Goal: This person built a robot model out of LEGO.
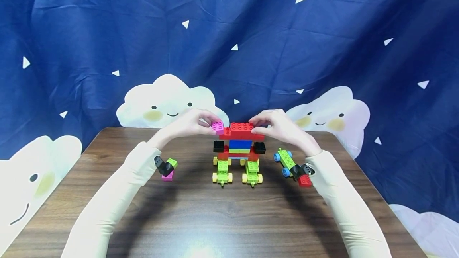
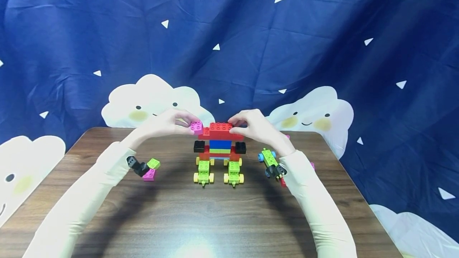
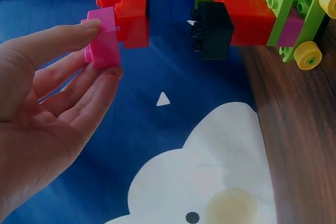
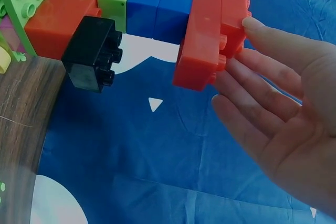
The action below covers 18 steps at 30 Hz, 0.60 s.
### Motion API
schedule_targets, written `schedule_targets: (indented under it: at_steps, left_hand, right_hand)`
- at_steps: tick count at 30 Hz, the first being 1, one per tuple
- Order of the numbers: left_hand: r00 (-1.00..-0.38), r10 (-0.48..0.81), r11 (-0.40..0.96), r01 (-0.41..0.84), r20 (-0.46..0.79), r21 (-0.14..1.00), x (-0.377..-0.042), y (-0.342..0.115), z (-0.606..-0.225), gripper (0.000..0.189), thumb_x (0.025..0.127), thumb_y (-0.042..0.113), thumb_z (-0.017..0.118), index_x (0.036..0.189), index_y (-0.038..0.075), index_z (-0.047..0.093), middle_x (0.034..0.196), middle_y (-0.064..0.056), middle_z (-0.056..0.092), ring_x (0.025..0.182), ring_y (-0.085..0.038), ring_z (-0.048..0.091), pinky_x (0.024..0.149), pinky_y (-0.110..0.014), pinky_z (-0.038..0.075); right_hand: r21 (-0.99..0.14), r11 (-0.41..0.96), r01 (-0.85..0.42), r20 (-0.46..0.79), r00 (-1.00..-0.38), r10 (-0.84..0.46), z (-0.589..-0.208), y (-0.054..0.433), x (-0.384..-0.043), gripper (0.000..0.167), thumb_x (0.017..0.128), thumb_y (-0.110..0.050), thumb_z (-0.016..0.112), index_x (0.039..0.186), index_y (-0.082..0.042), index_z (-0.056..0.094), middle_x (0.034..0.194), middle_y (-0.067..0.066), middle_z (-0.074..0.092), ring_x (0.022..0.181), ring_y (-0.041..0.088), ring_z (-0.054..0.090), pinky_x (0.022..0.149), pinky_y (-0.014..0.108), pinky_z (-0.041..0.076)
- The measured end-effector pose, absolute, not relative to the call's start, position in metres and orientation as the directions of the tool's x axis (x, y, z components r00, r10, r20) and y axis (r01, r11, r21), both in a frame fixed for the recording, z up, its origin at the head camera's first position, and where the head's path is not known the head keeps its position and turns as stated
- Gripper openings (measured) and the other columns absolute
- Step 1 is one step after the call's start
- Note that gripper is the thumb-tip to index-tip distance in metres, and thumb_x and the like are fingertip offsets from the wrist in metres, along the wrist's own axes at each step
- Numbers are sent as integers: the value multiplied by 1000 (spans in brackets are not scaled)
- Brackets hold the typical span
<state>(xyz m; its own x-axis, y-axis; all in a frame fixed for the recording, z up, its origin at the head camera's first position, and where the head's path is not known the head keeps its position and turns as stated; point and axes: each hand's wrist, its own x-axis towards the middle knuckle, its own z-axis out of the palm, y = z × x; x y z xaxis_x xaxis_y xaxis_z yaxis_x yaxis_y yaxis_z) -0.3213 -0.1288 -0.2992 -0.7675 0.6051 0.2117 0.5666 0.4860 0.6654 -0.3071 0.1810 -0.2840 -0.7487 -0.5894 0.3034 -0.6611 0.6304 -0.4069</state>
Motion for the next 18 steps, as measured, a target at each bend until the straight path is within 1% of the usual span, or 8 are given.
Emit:
schedule_targets:
  at_steps: [4,10,18]
  left_hand:
    - [-761,609,470,572,223,672,-322,-128,-301,38,84,17,78,120,9,70,122,-9,70,105,-25,69,94,-41,57]
    - [-756,610,463,582,236,668,-322,-127,-303,36,84,16,78,118,9,70,120,-10,71,103,-26,70,94,-45,57]
    - [-752,610,475,599,249,645,-321,-122,-305,35,84,16,78,117,7,69,113,-11,73,103,-25,71,93,-43,58]
  right_hand:
    - [-384,627,-678,308,-734,-605,-283,180,-308,29,86,-21,77,112,-7,74,102,6,77,90,16,69,81,33,57]
    - [-368,618,-695,316,-718,-620,-282,180,-309,28,86,-21,77,110,-8,75,102,6,77,90,16,69,80,34,57]
    - [-367,623,-691,315,-722,-616,-282,181,-309,27,86,-21,77,109,-8,75,101,6,77,89,17,69,81,34,57]
